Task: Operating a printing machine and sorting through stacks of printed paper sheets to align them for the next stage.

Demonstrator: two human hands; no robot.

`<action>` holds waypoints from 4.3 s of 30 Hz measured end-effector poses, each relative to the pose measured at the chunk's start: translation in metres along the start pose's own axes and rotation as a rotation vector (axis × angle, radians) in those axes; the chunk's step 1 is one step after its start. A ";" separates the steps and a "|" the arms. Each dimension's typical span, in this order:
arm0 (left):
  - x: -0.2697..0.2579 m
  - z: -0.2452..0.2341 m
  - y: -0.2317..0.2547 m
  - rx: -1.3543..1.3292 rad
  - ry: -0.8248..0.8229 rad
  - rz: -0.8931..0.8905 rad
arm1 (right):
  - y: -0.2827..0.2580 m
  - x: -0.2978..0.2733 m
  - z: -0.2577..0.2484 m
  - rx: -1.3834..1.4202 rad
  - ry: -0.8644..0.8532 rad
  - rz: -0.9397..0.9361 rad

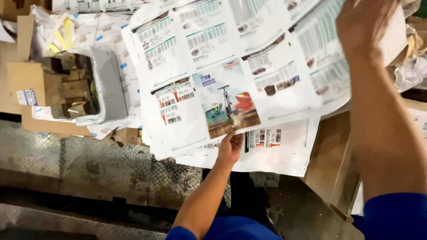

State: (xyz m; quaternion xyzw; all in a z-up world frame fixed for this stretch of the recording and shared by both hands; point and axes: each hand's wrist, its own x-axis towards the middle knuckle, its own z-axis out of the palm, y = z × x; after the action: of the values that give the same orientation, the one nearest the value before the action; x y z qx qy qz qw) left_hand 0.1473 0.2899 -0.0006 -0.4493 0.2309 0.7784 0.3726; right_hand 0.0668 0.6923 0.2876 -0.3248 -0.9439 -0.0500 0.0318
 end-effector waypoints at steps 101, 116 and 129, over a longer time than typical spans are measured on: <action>-0.063 -0.142 0.190 0.703 0.157 0.372 | 0.083 -0.254 0.237 0.966 -0.387 0.663; -0.065 -0.105 0.158 0.730 0.166 0.291 | 0.054 -0.363 0.266 1.115 -0.285 0.781; -0.045 -0.103 0.142 0.683 0.182 0.052 | -0.122 -0.429 0.190 0.838 -0.123 1.013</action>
State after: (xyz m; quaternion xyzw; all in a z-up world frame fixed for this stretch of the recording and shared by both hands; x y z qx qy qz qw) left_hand 0.1040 0.1142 -0.0079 -0.3603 0.5217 0.6223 0.4592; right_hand 0.3243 0.3566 0.0503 -0.6912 -0.6141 0.3612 0.1212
